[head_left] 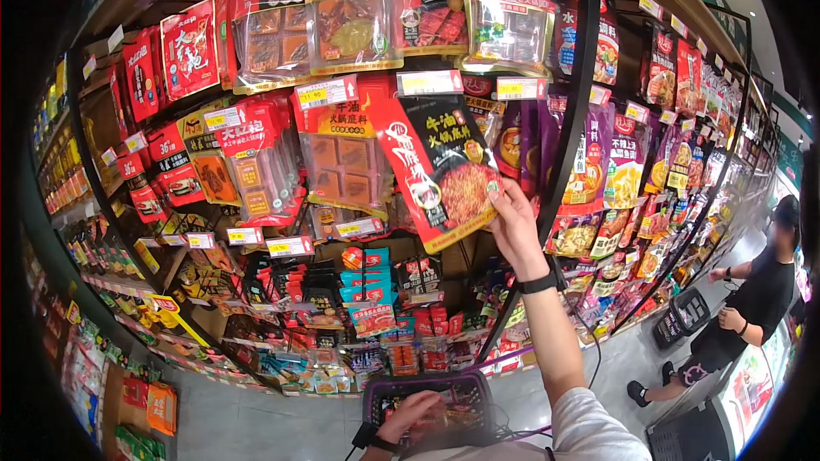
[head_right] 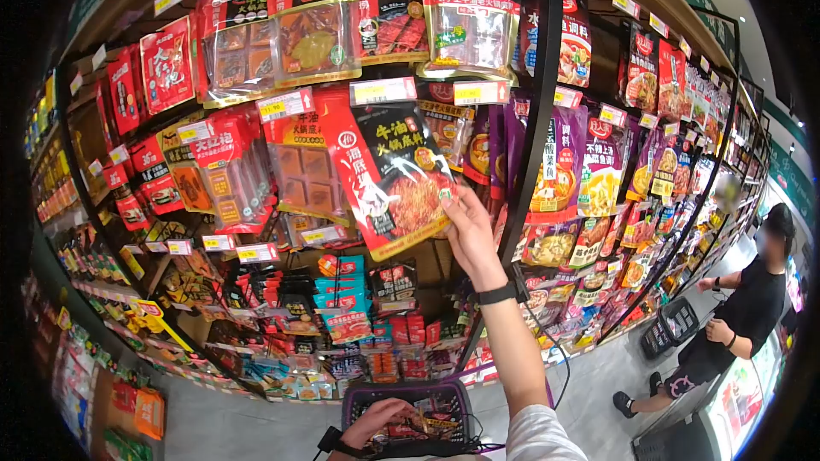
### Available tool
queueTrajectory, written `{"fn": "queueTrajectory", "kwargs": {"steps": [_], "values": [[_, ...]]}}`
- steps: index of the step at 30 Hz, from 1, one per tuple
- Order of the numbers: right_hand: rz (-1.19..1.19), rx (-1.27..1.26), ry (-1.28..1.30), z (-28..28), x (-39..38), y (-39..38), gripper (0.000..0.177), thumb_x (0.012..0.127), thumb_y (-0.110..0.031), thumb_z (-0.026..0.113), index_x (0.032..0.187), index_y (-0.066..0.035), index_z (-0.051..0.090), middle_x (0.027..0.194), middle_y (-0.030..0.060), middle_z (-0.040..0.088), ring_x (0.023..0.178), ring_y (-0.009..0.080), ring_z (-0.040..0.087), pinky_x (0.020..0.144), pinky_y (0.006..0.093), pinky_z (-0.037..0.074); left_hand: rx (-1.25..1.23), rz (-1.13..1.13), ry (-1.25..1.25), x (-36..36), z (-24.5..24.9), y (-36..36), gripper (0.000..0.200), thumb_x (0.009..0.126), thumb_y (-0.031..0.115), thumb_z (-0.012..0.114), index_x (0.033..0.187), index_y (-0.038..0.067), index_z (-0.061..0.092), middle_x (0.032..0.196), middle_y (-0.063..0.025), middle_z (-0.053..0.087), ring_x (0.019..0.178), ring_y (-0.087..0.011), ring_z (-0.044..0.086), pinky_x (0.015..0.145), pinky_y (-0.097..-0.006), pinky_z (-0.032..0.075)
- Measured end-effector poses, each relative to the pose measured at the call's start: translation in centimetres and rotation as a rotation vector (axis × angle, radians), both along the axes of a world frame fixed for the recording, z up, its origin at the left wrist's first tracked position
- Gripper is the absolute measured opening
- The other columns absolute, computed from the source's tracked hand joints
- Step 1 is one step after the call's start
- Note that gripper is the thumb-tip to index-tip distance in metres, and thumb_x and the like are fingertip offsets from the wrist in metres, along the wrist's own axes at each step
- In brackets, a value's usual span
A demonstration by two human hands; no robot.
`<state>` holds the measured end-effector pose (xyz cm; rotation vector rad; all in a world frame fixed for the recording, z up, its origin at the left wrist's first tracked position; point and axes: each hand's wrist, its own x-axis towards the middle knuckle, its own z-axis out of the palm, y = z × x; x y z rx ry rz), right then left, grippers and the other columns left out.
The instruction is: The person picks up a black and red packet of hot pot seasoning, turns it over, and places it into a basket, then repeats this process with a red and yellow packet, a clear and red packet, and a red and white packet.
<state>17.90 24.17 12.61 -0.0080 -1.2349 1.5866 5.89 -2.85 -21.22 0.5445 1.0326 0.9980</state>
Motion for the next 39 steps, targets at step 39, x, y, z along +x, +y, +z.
{"fn": "queueTrajectory", "kwargs": {"steps": [39], "values": [[-0.031, -0.020, -0.740, -14.1, 7.4, -17.5, 0.025, 0.091, -0.017, 0.065, 0.107, 0.002, 0.063, 0.090, 0.0003, 0.066, 0.081, 0.0064, 0.056, 0.072, 0.0251, 0.047, 0.678, 0.389, 0.773, 1.2, 18.4, -1.1, 0.020, 0.093, 0.020, 0.059, 0.087, 0.002, 0.056, 0.073, 0.0018, 0.056, 0.068, -0.0072, 0.048, 0.060, -0.0272, 0.041]]}}
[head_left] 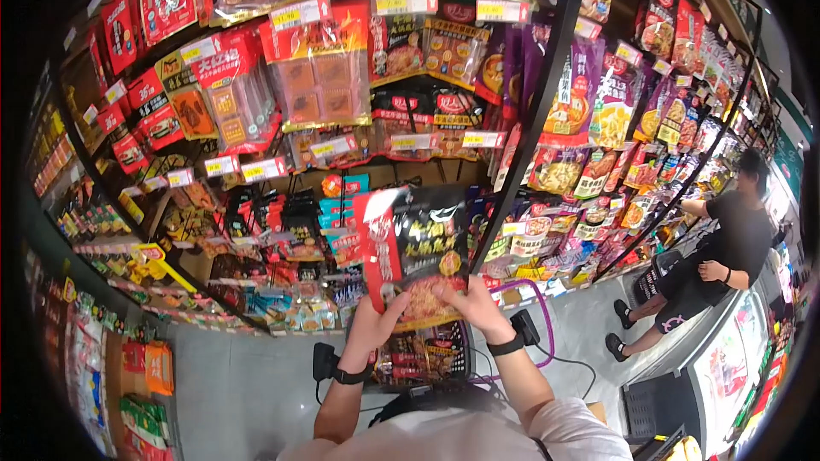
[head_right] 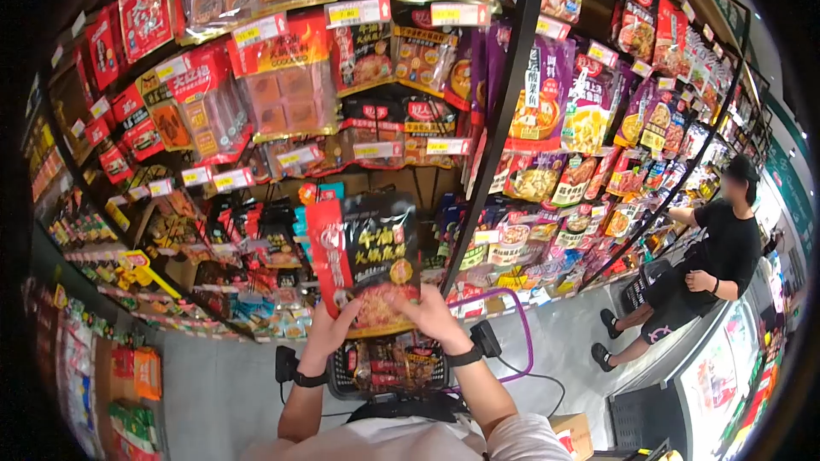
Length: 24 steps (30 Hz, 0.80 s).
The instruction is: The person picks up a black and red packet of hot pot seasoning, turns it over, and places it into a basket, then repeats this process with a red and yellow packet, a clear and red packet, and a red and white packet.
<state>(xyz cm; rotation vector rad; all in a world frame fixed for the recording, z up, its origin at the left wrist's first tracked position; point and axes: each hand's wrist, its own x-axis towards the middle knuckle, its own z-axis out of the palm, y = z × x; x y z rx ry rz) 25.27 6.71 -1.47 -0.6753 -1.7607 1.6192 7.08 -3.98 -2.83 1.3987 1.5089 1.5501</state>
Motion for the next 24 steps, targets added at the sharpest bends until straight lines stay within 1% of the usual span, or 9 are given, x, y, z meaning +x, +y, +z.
{"fn": "queueTrajectory", "kwargs": {"steps": [2, 4, 8, 12, 13, 17, 20, 21, 24], "values": [[-0.022, 0.015, 0.020, 0.4, 0.1, 0.5, 0.023, 0.091, -0.015, 0.064, 0.105, 0.004, 0.063, 0.092, 0.0014, 0.067, 0.083, 0.0067, 0.057, 0.073, 0.0249, 0.047, 0.022, 0.035, -0.084, 1.3, 0.6, 0.4, 0.020, 0.093, 0.020, 0.060, 0.086, 0.002, 0.058, 0.073, 0.0009, 0.058, 0.070, -0.0062, 0.049, 0.060, -0.0276, 0.042], [-0.036, -0.001, 0.095, 1.0, 0.1, 0.8, 0.023, 0.091, -0.013, 0.064, 0.105, 0.004, 0.062, 0.094, 0.0019, 0.067, 0.084, 0.0070, 0.057, 0.074, 0.0250, 0.047, -0.041, 0.070, -0.054, 1.8, 1.2, 0.6, 0.021, 0.093, 0.020, 0.061, 0.085, 0.001, 0.059, 0.071, 0.0020, 0.058, 0.068, -0.0055, 0.048, 0.059, -0.0275, 0.042], [0.019, -0.023, 0.158, 1.6, 1.8, 1.6, 0.022, 0.090, -0.013, 0.064, 0.106, 0.003, 0.062, 0.096, 0.0017, 0.066, 0.087, 0.0072, 0.057, 0.077, 0.0257, 0.047, 0.045, 0.140, -0.107, 3.5, 1.9, 1.2, 0.021, 0.093, 0.021, 0.061, 0.083, 0.002, 0.059, 0.068, 0.0040, 0.054, 0.065, -0.0036, 0.045, 0.058, -0.0255, 0.040], [0.056, -0.182, 0.314, 0.5, 2.7, 2.6, 0.024, 0.091, -0.012, 0.063, 0.109, 0.002, 0.061, 0.100, 0.0018, 0.066, 0.091, 0.0068, 0.056, 0.081, 0.0248, 0.046, 0.120, 0.218, -0.242, 5.6, 2.8, 2.6, 0.014, 0.092, 0.016, 0.063, 0.091, 0.002, 0.059, 0.080, 0.0037, 0.058, 0.072, -0.0039, 0.048, 0.063, -0.0234, 0.041], [0.052, -0.230, 0.342, -0.2, 2.9, 3.0, 0.024, 0.092, -0.013, 0.062, 0.111, 0.002, 0.061, 0.102, 0.0022, 0.066, 0.093, 0.0067, 0.056, 0.083, 0.0248, 0.046, 0.121, 0.215, -0.249, 6.1, 3.0, 3.0, 0.014, 0.091, 0.013, 0.064, 0.097, 0.002, 0.059, 0.090, 0.0017, 0.060, 0.078, -0.0044, 0.051, 0.068, -0.0230, 0.043], [0.040, -0.107, 0.253, -0.6, 5.1, 4.0, 0.027, 0.092, -0.013, 0.061, 0.115, 0.002, 0.060, 0.107, 0.0028, 0.066, 0.095, 0.0065, 0.056, 0.083, 0.0249, 0.046, 0.100, 0.153, -0.320, 7.5, 3.5, 4.6, 0.017, 0.091, 0.012, 0.064, 0.102, 0.001, 0.060, 0.092, 0.0015, 0.062, 0.082, -0.0045, 0.053, 0.072, -0.0231, 0.045], [0.005, -0.130, 0.255, -1.7, 6.3, 5.1, 0.026, 0.092, -0.013, 0.061, 0.114, 0.002, 0.061, 0.106, 0.0024, 0.067, 0.093, 0.0070, 0.057, 0.083, 0.0252, 0.046, 0.079, 0.164, -0.276, 8.4, 2.1, 5.9, 0.018, 0.090, 0.013, 0.065, 0.102, 0.000, 0.060, 0.091, 0.0012, 0.063, 0.081, -0.0047, 0.054, 0.072, -0.0235, 0.045], [-0.027, -0.125, 0.250, -1.9, 6.5, 5.5, 0.023, 0.092, -0.010, 0.060, 0.112, 0.001, 0.061, 0.104, 0.0038, 0.066, 0.093, 0.0094, 0.059, 0.082, 0.0262, 0.047, 0.073, 0.208, -0.231, 9.0, 2.3, 6.2, 0.017, 0.090, 0.013, 0.065, 0.100, 0.000, 0.060, 0.089, 0.0013, 0.063, 0.079, -0.0047, 0.054, 0.071, -0.0235, 0.045], [-0.081, -0.124, 0.329, -1.1, 7.4, 6.0, 0.024, 0.091, -0.008, 0.061, 0.112, 0.001, 0.061, 0.103, 0.0036, 0.066, 0.092, 0.0091, 0.059, 0.081, 0.0259, 0.047, 0.094, 0.201, -0.273, 10.4, 2.7, 7.5, 0.015, 0.090, 0.013, 0.065, 0.097, 0.000, 0.060, 0.088, 0.0013, 0.063, 0.078, -0.0045, 0.054, 0.071, -0.0232, 0.045]]}}
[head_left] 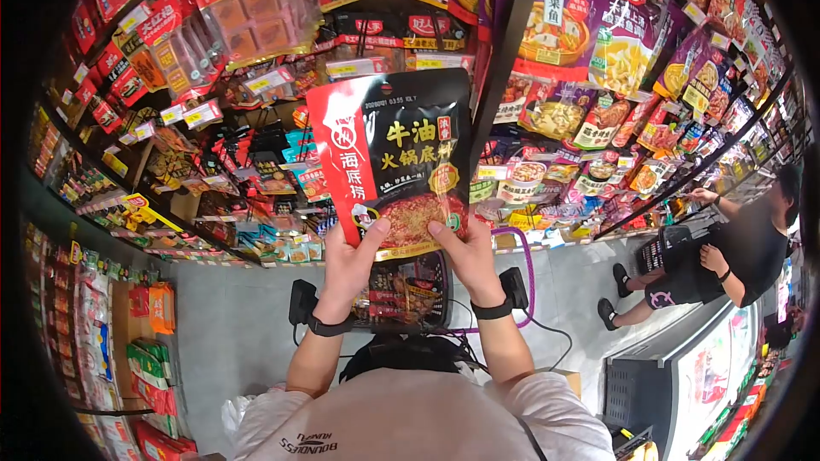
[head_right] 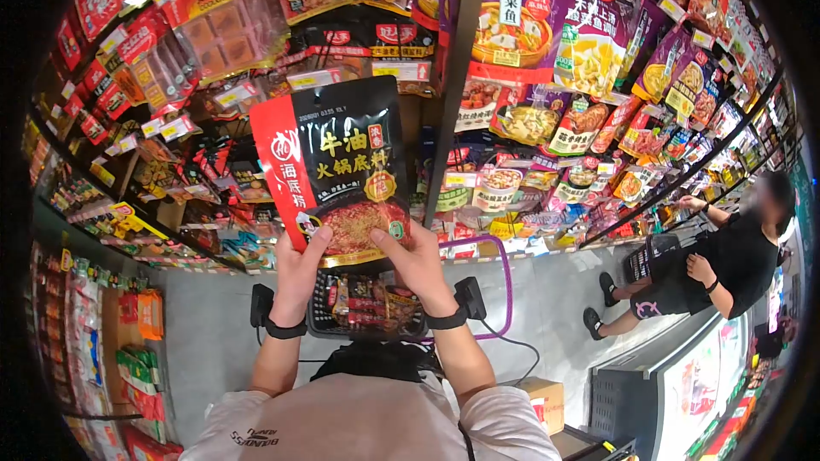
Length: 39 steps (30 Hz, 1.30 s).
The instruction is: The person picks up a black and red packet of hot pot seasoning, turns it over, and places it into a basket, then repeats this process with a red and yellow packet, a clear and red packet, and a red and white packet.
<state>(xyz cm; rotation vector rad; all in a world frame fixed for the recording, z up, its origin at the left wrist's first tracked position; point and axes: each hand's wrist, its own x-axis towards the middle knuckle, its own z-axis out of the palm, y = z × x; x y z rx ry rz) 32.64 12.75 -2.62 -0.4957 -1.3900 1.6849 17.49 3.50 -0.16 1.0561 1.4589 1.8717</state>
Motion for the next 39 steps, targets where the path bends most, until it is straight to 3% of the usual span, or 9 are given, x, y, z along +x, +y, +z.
{"fn": "queueTrajectory", "kwargs": {"steps": [7, 11, 15, 18, 22, 28, 31, 34, 39], "values": [[-0.033, -0.219, 0.224, -1.7, 1.2, 1.6, 0.027, 0.086, -0.010, 0.068, 0.110, 0.001, 0.063, 0.101, 0.0037, 0.067, 0.090, 0.0084, 0.059, 0.081, 0.0254, 0.048, -0.029, -0.029, -0.060, 1.9, 0.4, 2.4, 0.013, 0.089, 0.011, 0.066, 0.097, 0.002, 0.060, 0.089, 0.0020, 0.062, 0.079, -0.0039, 0.054, 0.071, -0.0224, 0.045], [-0.088, -0.155, 0.181, -1.9, 2.1, 2.4, 0.026, 0.086, -0.011, 0.069, 0.108, 0.001, 0.063, 0.100, 0.0036, 0.067, 0.090, 0.0089, 0.060, 0.081, 0.0257, 0.048, 0.029, -0.109, -0.041, 1.8, 1.6, 3.1, 0.016, 0.086, 0.010, 0.068, 0.098, 0.003, 0.059, 0.090, 0.0014, 0.062, 0.079, -0.0060, 0.056, 0.069, -0.0232, 0.045], [-0.042, -0.127, 0.167, -1.5, 2.8, 2.3, 0.025, 0.085, -0.010, 0.070, 0.107, 0.001, 0.064, 0.099, 0.0028, 0.067, 0.089, 0.0093, 0.060, 0.080, 0.0265, 0.048, 0.061, -0.050, -0.119, -0.5, 0.8, 3.7, 0.037, 0.097, 0.026, 0.052, 0.126, 0.002, 0.051, 0.119, -0.0037, 0.057, 0.107, -0.0122, 0.053, 0.092, -0.0291, 0.042], [-0.018, -0.140, 0.170, -1.7, 2.8, 1.7, 0.029, 0.085, -0.010, 0.069, 0.112, 0.000, 0.061, 0.102, 0.0034, 0.065, 0.093, 0.0103, 0.060, 0.081, 0.0279, 0.049, 0.119, -0.080, -0.124, -0.1, 3.1, 4.8, 0.042, 0.100, 0.031, 0.045, 0.128, 0.001, 0.048, 0.124, -0.0056, 0.055, 0.112, -0.0139, 0.050, 0.095, -0.0300, 0.040], [0.002, -0.012, 0.123, -0.8, 3.0, 0.9, 0.031, 0.089, -0.008, 0.064, 0.118, 0.000, 0.055, 0.110, 0.0053, 0.062, 0.098, 0.0120, 0.058, 0.084, 0.0295, 0.048, 0.060, -0.010, 0.092, 1.0, 4.3, 5.6, 0.036, 0.101, 0.031, 0.044, 0.118, 0.001, 0.055, 0.112, -0.0033, 0.060, 0.100, -0.0107, 0.054, 0.088, -0.0288, 0.042], [-0.104, 0.081, 0.068, -0.6, 2.4, 0.3, 0.027, 0.091, -0.008, 0.062, 0.115, 0.000, 0.056, 0.109, 0.0053, 0.063, 0.099, 0.0139, 0.058, 0.086, 0.0301, 0.047, 0.172, -0.061, -0.047, 0.9, 5.8, 6.2, 0.026, 0.098, 0.023, 0.052, 0.113, 0.003, 0.056, 0.104, -0.0014, 0.062, 0.094, -0.0085, 0.055, 0.083, -0.0270, 0.044], [-0.098, 0.090, 0.033, -0.7, 1.9, -0.3, 0.027, 0.091, -0.010, 0.062, 0.115, 0.000, 0.057, 0.109, 0.0053, 0.063, 0.100, 0.0141, 0.058, 0.087, 0.0302, 0.046, 0.169, -0.171, -0.153, -1.0, 6.6, 6.2, 0.024, 0.096, 0.023, 0.056, 0.109, 0.004, 0.058, 0.097, -0.0002, 0.064, 0.087, -0.0047, 0.057, 0.073, -0.0235, 0.046], [-0.151, 0.146, 0.071, -0.6, 0.9, -1.0, 0.027, 0.091, -0.011, 0.062, 0.115, 0.000, 0.057, 0.109, 0.0052, 0.063, 0.099, 0.0138, 0.058, 0.087, 0.0299, 0.046, 0.109, -0.164, -0.064, -0.7, 9.4, 6.5, 0.021, 0.095, 0.024, 0.059, 0.102, 0.004, 0.060, 0.090, 0.0028, 0.063, 0.079, -0.0030, 0.056, 0.068, -0.0220, 0.045], [-0.189, 0.012, 0.117, 0.5, -1.3, -0.4, 0.026, 0.091, -0.013, 0.063, 0.114, -0.001, 0.058, 0.107, 0.0054, 0.063, 0.098, 0.0138, 0.058, 0.087, 0.0302, 0.047, 0.158, -0.139, -0.032, -2.6, 8.9, 7.5, 0.017, 0.094, 0.024, 0.060, 0.095, 0.007, 0.061, 0.083, 0.0060, 0.060, 0.072, -0.0002, 0.050, 0.062, -0.0203, 0.041]]}}
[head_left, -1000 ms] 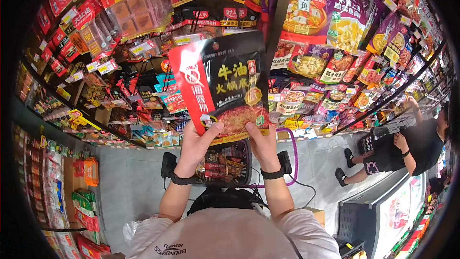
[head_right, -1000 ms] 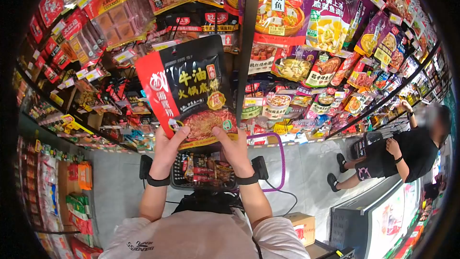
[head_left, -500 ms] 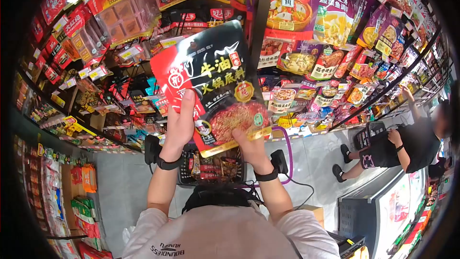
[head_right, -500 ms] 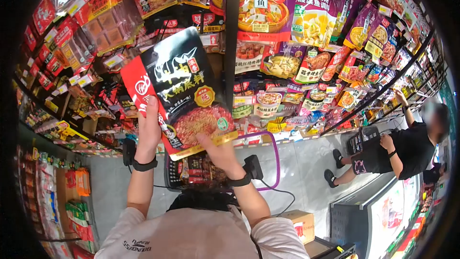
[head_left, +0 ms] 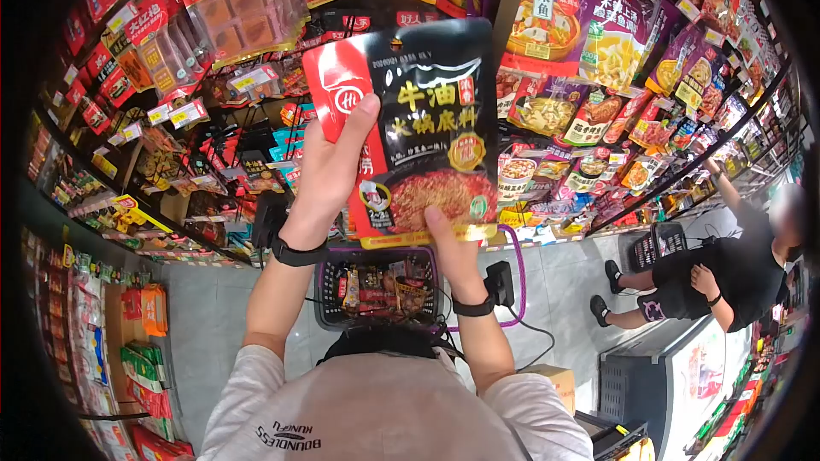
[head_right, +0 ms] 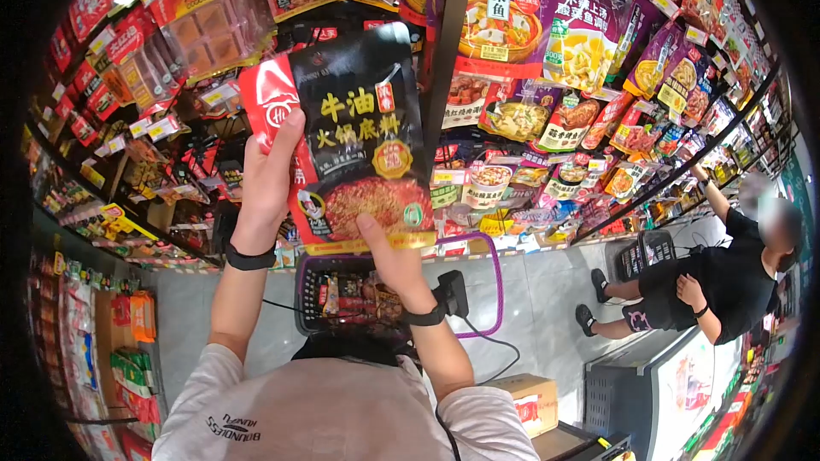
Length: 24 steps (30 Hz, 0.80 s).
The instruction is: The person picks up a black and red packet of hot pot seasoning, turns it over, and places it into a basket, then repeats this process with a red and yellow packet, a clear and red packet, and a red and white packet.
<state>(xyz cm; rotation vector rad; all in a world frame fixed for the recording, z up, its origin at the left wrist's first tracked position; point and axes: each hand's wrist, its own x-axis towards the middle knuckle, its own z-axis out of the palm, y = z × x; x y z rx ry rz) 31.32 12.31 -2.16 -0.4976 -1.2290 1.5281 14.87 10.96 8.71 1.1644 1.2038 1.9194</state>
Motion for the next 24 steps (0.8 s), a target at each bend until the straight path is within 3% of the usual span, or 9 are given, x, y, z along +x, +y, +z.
{"fn": "queueTrajectory", "kwargs": {"steps": [5, 10, 14, 17, 20, 24], "values": [[-0.029, 0.103, -0.061, 2.6, -1.3, -0.5, 0.026, 0.092, -0.015, 0.062, 0.113, 0.000, 0.058, 0.107, 0.0056, 0.063, 0.097, 0.0143, 0.058, 0.086, 0.0307, 0.046, 0.033, -0.066, -0.271, 0.1, 3.0, -0.7, 0.012, 0.093, 0.019, 0.062, 0.094, 0.008, 0.060, 0.083, 0.0064, 0.059, 0.072, 0.0005, 0.051, 0.061, -0.0198, 0.040], [-0.109, 0.172, -0.060, 3.3, -2.4, -0.7, 0.025, 0.093, -0.015, 0.062, 0.112, 0.000, 0.058, 0.106, 0.0056, 0.063, 0.096, 0.0145, 0.058, 0.086, 0.0307, 0.046, -0.054, -0.143, 0.096, -1.9, 2.9, -1.2, 0.014, 0.084, 0.015, 0.072, 0.088, 0.008, 0.060, 0.076, 0.0066, 0.058, 0.067, -0.0027, 0.053, 0.057, -0.0213, 0.040], [-0.164, 0.138, -0.033, 3.0, -3.4, -0.9, 0.025, 0.093, -0.015, 0.061, 0.112, 0.000, 0.058, 0.106, 0.0057, 0.063, 0.097, 0.0149, 0.058, 0.086, 0.0311, 0.046, 0.012, -0.129, 0.132, -3.1, 2.4, -1.1, 0.018, 0.084, 0.019, 0.073, 0.086, 0.008, 0.059, 0.072, 0.0053, 0.058, 0.064, -0.0028, 0.052, 0.057, -0.0215, 0.040], [-0.041, 0.030, 0.093, 2.7, -3.9, -0.8, 0.025, 0.093, -0.016, 0.061, 0.112, -0.001, 0.058, 0.106, 0.0059, 0.063, 0.097, 0.0153, 0.058, 0.086, 0.0317, 0.046, -0.031, -0.154, 0.134, -3.2, 3.4, -2.4, 0.018, 0.084, 0.019, 0.072, 0.086, 0.008, 0.059, 0.072, 0.0045, 0.058, 0.064, -0.0033, 0.052, 0.056, -0.0217, 0.040], [-0.112, 0.141, -0.073, 3.4, -4.3, -1.7, 0.027, 0.093, -0.018, 0.061, 0.114, -0.001, 0.057, 0.107, 0.0062, 0.062, 0.097, 0.0157, 0.058, 0.087, 0.0321, 0.046, 0.028, -0.151, 0.157, -4.0, 3.7, -2.7, 0.017, 0.086, 0.019, 0.071, 0.086, 0.007, 0.059, 0.072, 0.0043, 0.058, 0.064, -0.0032, 0.052, 0.057, -0.0218, 0.040], [-0.123, 0.202, -0.101, 3.8, -5.1, -2.5, 0.029, 0.093, -0.019, 0.061, 0.115, -0.001, 0.056, 0.108, 0.0063, 0.062, 0.098, 0.0159, 0.058, 0.088, 0.0320, 0.046, 0.141, -0.093, 0.191, -4.5, 4.5, -3.2, 0.016, 0.090, 0.019, 0.065, 0.085, 0.006, 0.059, 0.072, 0.0051, 0.057, 0.065, -0.0016, 0.049, 0.057, -0.0213, 0.039]]}}
